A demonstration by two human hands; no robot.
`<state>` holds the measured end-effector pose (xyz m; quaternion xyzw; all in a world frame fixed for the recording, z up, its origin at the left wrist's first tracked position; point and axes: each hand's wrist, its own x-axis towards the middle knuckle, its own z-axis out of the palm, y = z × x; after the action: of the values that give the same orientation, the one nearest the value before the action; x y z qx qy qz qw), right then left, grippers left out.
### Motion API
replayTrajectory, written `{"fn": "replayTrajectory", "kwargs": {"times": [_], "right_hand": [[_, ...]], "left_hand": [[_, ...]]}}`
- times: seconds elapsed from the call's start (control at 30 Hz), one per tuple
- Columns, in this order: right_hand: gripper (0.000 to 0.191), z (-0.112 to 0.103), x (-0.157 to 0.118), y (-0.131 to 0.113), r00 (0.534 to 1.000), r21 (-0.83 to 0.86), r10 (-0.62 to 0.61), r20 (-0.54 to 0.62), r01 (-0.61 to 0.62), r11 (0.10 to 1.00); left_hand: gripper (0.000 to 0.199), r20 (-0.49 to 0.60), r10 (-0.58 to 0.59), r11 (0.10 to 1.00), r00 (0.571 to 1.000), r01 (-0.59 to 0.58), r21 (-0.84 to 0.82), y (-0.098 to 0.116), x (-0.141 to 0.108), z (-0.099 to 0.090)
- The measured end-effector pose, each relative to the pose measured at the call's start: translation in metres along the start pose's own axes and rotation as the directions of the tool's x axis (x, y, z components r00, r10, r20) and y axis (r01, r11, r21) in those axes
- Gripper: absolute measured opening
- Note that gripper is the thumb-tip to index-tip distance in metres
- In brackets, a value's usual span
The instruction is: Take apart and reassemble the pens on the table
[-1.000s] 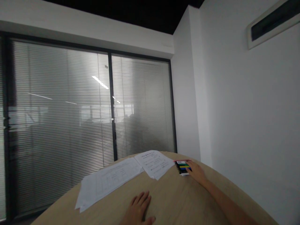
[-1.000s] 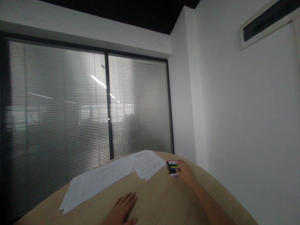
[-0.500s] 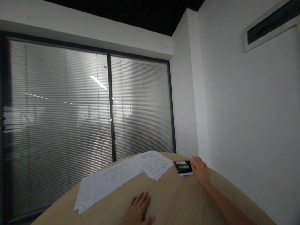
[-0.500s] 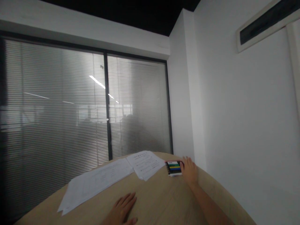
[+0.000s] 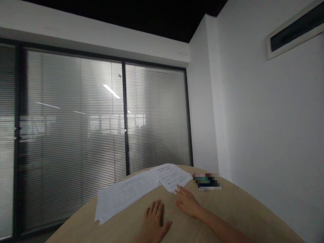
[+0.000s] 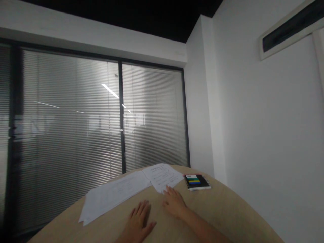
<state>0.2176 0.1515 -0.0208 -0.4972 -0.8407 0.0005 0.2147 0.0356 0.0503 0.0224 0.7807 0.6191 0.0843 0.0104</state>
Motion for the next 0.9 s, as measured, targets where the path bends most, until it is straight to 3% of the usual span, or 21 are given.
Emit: {"fn": "replayTrajectory", "kwargs": {"times": [0.1,0.27,0.9], "right_hand": [[0.054,0.002,-0.007,-0.016,0.996,0.037,-0.053,0.077,0.051,0.998],[0.051,-0.001,-0.015,-0.017,0.988,0.063,-0.067,0.139,0.059,0.996],[0.05,-0.001,-0.016,-0.023,0.99,0.092,-0.055,0.133,0.043,0.995]], "left_hand": [[0.074,-0.004,-0.012,1.0,1.0,0.012,0.016,-0.009,0.002,0.001],[0.072,0.031,0.032,0.999,0.999,-0.032,0.004,-0.019,0.004,0.005],[0.069,0.043,0.011,1.0,0.999,-0.012,0.023,-0.016,0.002,0.001]]}}
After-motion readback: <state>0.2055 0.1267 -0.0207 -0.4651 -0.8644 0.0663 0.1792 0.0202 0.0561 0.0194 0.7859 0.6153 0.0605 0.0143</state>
